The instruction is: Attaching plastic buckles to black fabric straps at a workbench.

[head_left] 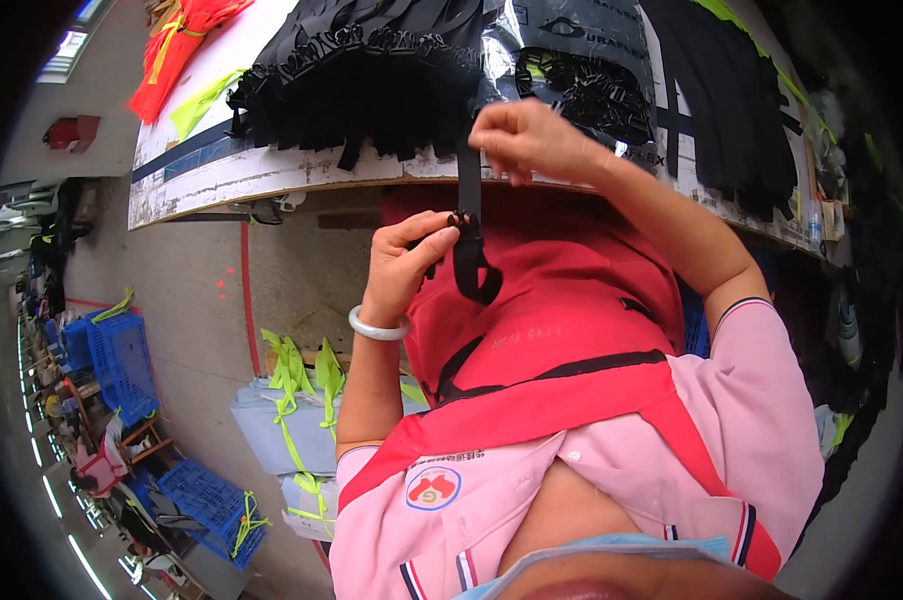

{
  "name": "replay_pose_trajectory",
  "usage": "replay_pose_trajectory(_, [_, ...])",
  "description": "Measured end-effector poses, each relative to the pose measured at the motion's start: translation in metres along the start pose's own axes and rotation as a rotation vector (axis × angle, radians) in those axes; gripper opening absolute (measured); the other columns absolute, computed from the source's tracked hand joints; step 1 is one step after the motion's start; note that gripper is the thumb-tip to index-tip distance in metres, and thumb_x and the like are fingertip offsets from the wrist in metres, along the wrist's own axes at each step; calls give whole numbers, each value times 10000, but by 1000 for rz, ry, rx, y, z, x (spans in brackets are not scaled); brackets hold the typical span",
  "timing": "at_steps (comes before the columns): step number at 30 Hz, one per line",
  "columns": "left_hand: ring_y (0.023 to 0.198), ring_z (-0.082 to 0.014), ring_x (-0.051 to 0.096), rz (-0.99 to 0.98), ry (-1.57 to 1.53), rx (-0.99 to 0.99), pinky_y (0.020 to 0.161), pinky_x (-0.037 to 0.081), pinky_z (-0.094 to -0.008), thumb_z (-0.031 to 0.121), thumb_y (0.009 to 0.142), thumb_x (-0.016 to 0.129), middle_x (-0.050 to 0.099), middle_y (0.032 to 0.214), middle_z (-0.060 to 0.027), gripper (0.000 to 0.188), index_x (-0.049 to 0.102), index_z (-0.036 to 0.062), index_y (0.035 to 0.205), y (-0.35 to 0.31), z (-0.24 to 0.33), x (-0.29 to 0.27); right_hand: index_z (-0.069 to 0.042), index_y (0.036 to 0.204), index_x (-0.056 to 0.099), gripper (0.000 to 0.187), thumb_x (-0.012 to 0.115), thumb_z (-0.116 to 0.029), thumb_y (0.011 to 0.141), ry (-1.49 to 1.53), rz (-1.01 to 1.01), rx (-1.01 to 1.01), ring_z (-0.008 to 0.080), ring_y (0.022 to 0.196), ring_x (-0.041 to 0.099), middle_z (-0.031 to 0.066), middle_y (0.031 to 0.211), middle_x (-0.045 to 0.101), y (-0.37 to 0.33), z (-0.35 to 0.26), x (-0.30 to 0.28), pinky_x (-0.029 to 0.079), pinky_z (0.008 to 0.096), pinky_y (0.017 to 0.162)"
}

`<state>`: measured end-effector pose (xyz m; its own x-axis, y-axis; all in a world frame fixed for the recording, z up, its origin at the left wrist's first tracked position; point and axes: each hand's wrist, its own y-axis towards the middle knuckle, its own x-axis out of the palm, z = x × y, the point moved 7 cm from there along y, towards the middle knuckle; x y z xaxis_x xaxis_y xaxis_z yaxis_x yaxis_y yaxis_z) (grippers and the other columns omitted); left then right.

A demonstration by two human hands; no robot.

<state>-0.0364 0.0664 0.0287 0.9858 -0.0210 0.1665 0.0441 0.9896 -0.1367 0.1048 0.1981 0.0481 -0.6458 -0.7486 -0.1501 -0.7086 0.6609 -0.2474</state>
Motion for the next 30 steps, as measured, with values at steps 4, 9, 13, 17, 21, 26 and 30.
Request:
replay_pose_trajectory(4, [570, -78, 525, 83, 63, 40, 497, 376, -204, 180, 877, 606, 638, 784, -50, 226, 670, -18, 962, -4, 67, -63, -31, 875, 617, 199, 555, -204, 950, -258, 790, -562, 95, 469, 539, 27, 636, 594, 36, -127, -175, 439, 233, 432])
replay_pose_trajectory(9, [514, -78, 471, 231, 171, 286, 471, 336, -205, 197, 939, 587, 567, 665, -35, 219, 634, 2, 1026, 62, 164, -141, 9, 979, 592, 203, 535, -182, 940, -163, 706, -664, 103, 509, 574, 52, 684, 623, 60, -215, -141, 452, 236, 432])
replay_pose_trajectory(13, [498, -46, 450, 395, 315, 189, 433, 326, -193, 228, 898, 659, 564, 679, 21, 272, 682, 42, 1095, 106, 155, -170, 7, 1101, 559, 269, 534, -214, 950, -5, 333, -402, 118, 512, 565, 69, 741, 616, 76, -167, -89, 458, 241, 449])
replay_pose_trajectory(17, [514, -37, 477, 613, 333, 250, 434, 349, -186, 254, 909, 650, 627, 735, -2, 258, 693, 58, 1071, 86, 121, -182, -92, 1087, 649, 209, 547, -213, 950, -189, 182, -345, 39, 575, 553, -1, 738, 602, 72, -70, -35, 469, 185, 512])
replay_pose_trajectory(21, [517, -40, 496, 612, 89, 191, 433, 353, -185, 243, 927, 621, 649, 739, -11, 238, 684, 56, 1062, 63, 55, -149, -64, 1049, 642, 184, 547, -187, 950, -22, -64, -97, 43, 572, 541, -3, 738, 603, 41, -12, 20, 459, 190, 511])
replay_pose_trajectory(26, [519, -46, 500, 740, 30, 261, 426, 356, -175, 197, 911, 643, 622, 729, -8, 156, 631, 79, 1012, 64, 35, -145, -12, 1054, 632, 208, 562, -146, 910, -126, -157, -186, 121, 589, 595, 82, 777, 649, 25, -9, 64, 513, 269, 592])
replay_pose_trajectory(30, [517, -57, 503, 785, 66, 459, 428, 380, -178, 223, 899, 669, 610, 723, -11, 188, 568, 69, 936, 87, 72, -166, -16, 1019, 652, 193, 574, -136, 889, -187, -175, -167, 175, 649, 643, 112, 814, 673, 34, -15, 62, 524, 305, 647])
